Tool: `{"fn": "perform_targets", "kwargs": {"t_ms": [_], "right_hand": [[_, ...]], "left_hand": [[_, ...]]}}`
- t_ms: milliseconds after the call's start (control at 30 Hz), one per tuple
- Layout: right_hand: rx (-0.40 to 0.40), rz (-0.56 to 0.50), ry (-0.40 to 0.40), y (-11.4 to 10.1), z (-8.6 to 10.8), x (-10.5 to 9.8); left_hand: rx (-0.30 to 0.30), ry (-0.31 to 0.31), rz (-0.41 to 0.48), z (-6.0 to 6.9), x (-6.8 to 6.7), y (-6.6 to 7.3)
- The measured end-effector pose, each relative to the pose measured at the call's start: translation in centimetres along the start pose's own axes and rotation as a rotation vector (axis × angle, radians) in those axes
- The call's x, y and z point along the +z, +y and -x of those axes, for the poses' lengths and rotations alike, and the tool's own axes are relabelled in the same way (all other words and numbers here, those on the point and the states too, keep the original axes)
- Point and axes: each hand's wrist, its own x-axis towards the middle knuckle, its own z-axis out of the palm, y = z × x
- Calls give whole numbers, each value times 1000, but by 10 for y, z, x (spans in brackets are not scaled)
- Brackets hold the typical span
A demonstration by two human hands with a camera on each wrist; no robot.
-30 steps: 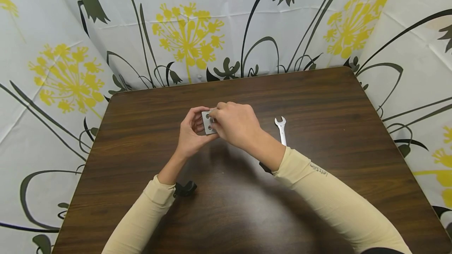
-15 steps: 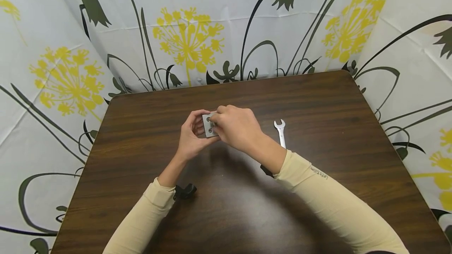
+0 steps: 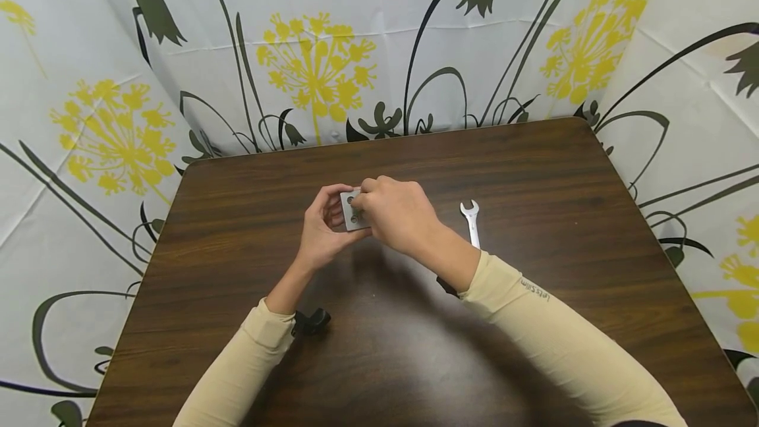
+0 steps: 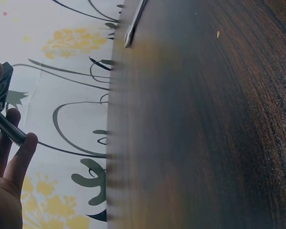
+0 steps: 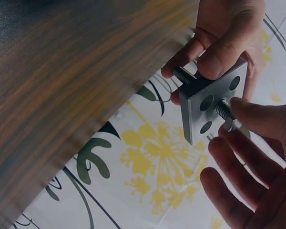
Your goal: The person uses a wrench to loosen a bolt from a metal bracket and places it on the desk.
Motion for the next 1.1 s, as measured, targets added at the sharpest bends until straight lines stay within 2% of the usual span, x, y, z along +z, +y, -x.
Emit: {"fn": "perform_targets", "kwargs": {"t_ms": [167, 267, 533, 833, 933, 1100], "right_hand": [[92, 6, 12, 1, -2, -2], [114, -7, 13, 1, -3, -3], [-12, -15, 0, 4, 1, -2], [127, -43, -27, 3, 0, -1], [109, -51, -28, 3, 0, 0], [19, -41, -27, 4, 1, 0]], "left_hand": [[27, 8, 26, -3, 1, 0], [34, 6, 31, -4, 2, 1], [9, -2, 3, -3, 0, -4], [30, -1, 35, -1, 0, -2], [34, 0, 35, 0, -1, -3], [23, 0, 21, 0, -2, -3]]}}
